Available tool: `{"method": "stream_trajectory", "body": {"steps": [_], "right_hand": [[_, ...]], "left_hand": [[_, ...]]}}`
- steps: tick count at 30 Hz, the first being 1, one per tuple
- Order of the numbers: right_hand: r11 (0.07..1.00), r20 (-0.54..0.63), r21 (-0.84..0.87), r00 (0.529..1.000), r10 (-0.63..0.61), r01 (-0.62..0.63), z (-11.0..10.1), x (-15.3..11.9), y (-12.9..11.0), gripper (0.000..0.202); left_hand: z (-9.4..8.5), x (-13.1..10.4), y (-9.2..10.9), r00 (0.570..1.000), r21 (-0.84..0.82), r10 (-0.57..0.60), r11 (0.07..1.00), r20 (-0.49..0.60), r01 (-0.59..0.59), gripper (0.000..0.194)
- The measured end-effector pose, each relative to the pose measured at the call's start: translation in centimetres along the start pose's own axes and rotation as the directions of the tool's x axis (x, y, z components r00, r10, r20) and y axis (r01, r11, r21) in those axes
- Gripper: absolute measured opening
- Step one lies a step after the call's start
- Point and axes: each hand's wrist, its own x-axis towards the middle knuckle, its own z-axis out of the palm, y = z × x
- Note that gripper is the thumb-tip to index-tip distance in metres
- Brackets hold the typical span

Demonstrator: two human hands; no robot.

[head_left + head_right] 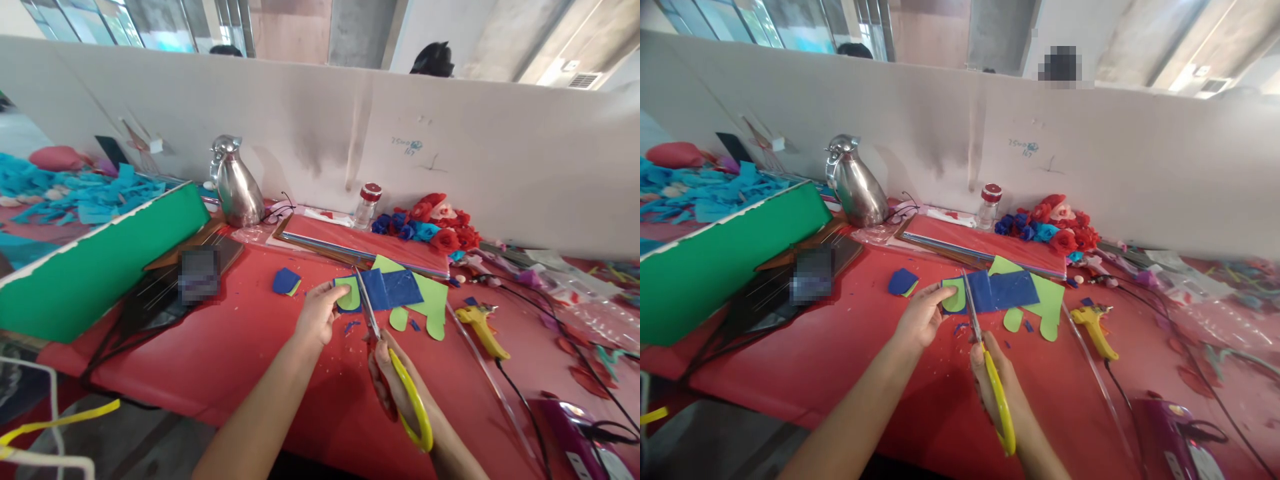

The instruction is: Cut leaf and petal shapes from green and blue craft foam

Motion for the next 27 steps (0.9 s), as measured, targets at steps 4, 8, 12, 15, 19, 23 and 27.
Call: {"method": "stream_trajectory", "body": {"steps": [4, 8, 12, 15, 19, 23, 27], "right_hand": [[0.998, -0.019, -0.060, 1.000, -0.002, 0.001, 0.2, 0.1, -0.8, 0.058], [0.999, -0.011, -0.039, 1.000, 0.020, -0.020, 0.5, -0.1, -1.1, 0.054], [0.997, -0.025, -0.058, 0.998, 0.058, -0.059, 0.8, 0.0, -1.2, 0.054], [0.989, -0.048, -0.085, 0.992, 0.117, -0.121, 1.0, 0.2, -1.3, 0.055], [0.985, -0.092, -0.060, 0.984, 0.153, -0.159, 1.2, 0.3, -0.9, 0.058], [0.992, -0.116, 0.042, 0.985, 0.126, -0.122, 0.8, 0.3, -0.9, 0.058], [0.984, -0.147, 0.172, 0.989, -0.010, 0.036, -0.4, 0.5, -2.2, 0.054]], "left_hand": [[0.1, -0.3, -0.5, 1.000, 0.020, 0.010, 1.000, 0.021, -0.011, 0.017], [-0.1, 0.0, -1.0, 1.000, 0.045, -0.008, 0.999, -0.006, 0.008, 0.017], [-0.3, 0.5, -1.4, 0.998, 0.039, -0.043, 0.998, -0.038, 0.045, 0.017], [-0.4, 0.7, -1.6, 0.997, 0.028, -0.058, 0.998, -0.050, 0.060, 0.016], [-0.7, 1.1, -1.8, 0.997, 0.014, -0.060, 0.998, -0.047, 0.061, 0.017], [-1.5, 1.2, -1.5, 1.000, 0.048, 0.010, 0.999, -0.007, -0.009, 0.021], [-2.1, 0.4, 0.2, 0.989, 0.163, 0.078, 0.982, 0.129, -0.098, 0.027]]}}
